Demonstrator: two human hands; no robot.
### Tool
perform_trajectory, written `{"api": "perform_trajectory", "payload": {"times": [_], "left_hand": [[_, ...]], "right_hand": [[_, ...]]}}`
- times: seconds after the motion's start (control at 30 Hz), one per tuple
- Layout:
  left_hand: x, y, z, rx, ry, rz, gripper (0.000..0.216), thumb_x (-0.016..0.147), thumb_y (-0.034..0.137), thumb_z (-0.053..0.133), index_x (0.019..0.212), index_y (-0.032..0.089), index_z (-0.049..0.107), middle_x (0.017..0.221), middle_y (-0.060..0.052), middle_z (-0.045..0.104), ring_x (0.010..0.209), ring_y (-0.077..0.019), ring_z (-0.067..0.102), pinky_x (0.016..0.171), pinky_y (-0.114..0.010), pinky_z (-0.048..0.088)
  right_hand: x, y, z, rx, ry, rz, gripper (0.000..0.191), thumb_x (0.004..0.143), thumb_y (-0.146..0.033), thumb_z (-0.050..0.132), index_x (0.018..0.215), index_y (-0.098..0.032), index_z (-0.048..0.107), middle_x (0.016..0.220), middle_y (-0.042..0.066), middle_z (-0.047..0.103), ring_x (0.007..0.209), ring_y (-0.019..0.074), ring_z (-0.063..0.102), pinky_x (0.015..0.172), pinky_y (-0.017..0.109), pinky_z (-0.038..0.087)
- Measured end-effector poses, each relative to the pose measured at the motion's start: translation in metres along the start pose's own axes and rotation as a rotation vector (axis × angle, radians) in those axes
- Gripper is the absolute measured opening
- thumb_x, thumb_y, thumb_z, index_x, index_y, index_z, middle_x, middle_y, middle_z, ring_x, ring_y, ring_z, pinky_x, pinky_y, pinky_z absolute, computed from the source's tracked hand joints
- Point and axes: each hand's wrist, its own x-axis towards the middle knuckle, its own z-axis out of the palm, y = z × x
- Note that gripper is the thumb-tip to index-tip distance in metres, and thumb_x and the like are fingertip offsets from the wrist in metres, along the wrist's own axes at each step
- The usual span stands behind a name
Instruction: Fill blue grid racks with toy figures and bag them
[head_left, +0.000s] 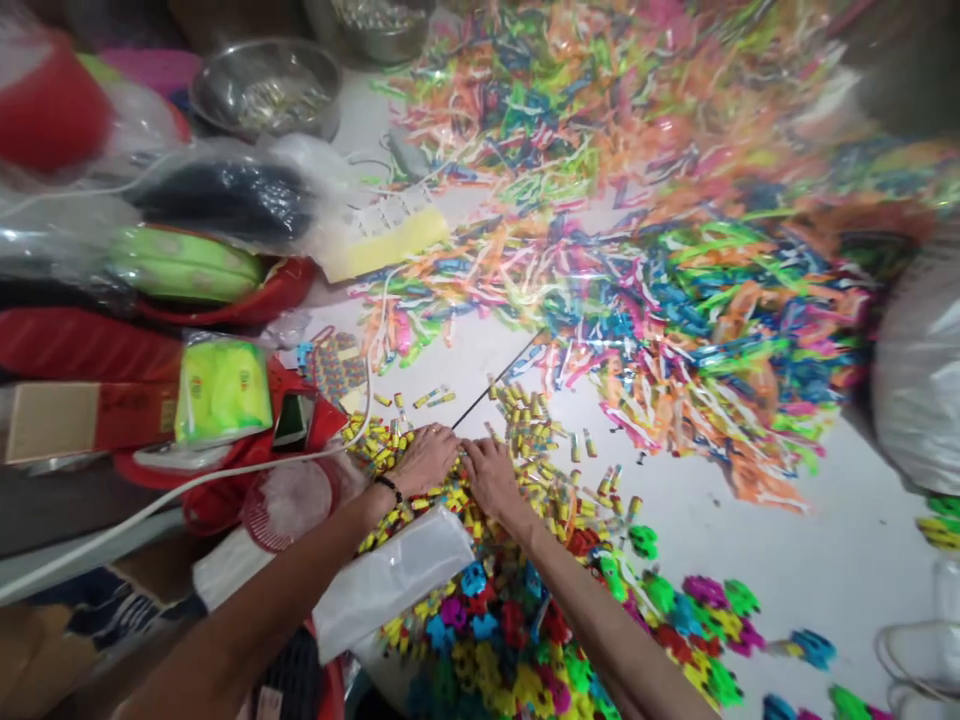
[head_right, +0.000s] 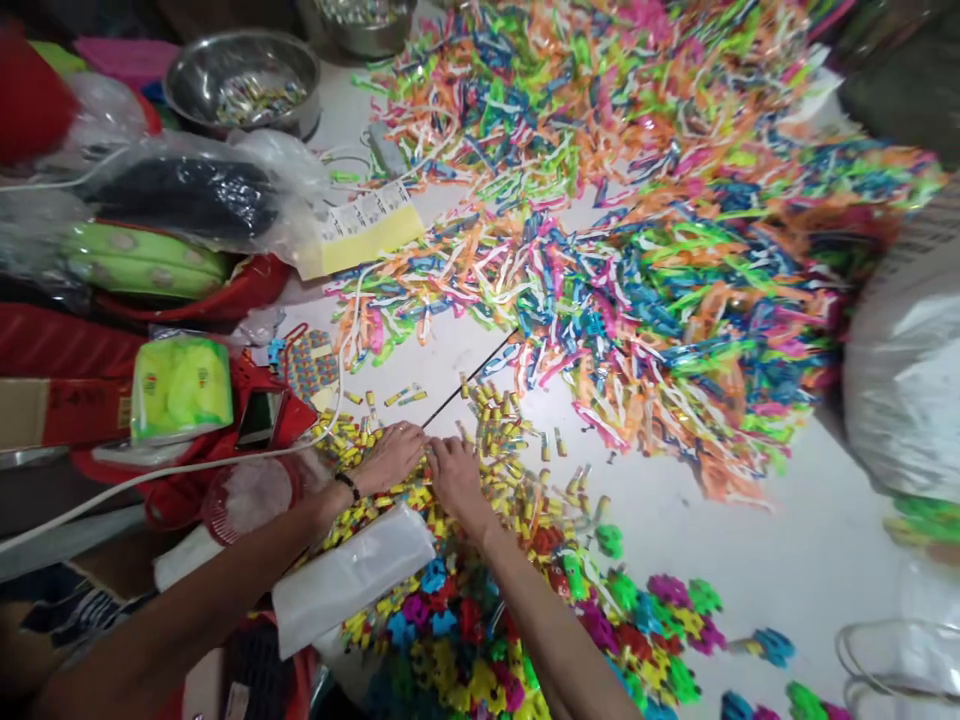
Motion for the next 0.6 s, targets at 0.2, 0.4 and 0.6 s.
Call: {"api": "perform_trajectory", "payload": {"times": [0.2, 0.4, 0.6], "left_hand": [[0.071, -0.003, -0.010, 0.015, 0.120, 0.003, 0.035, 0.103, 0.021, 0.040, 0.133, 0.016, 0.056, 0.135, -0.013, 0.058, 0.127, -0.0253, 0.050, 0.112, -0.044, 0.039], [0.141, 0.015, 0.019, 0.018, 0.169, -0.093, 0.031, 0.103, 0.025, 0.044, 0.129, 0.018, 0.060, 0.134, -0.012, 0.058, 0.127, -0.0264, 0.049, 0.110, -0.045, 0.041], [0.108, 0.038, 0.024, -0.023, 0.076, 0.051, 0.026, 0.101, 0.018, 0.045, 0.118, 0.018, 0.065, 0.129, -0.011, 0.063, 0.129, -0.0232, 0.051, 0.112, -0.043, 0.042]], "right_hand": [[0.014, 0.080, -0.042, -0.019, 0.294, 0.362, 0.036, 0.102, -0.034, 0.040, 0.122, -0.017, 0.064, 0.122, 0.017, 0.061, 0.108, 0.0298, 0.052, 0.089, 0.041, 0.043], [0.050, 0.096, -0.035, -0.009, 0.239, 0.491, 0.034, 0.103, -0.039, 0.040, 0.116, -0.023, 0.067, 0.114, 0.014, 0.059, 0.104, 0.0303, 0.050, 0.080, 0.040, 0.043], [0.006, 0.051, -0.011, -0.027, 0.098, 0.305, 0.037, 0.106, -0.039, 0.035, 0.128, -0.025, 0.061, 0.120, 0.013, 0.059, 0.107, 0.0291, 0.051, 0.085, 0.040, 0.044]]}}
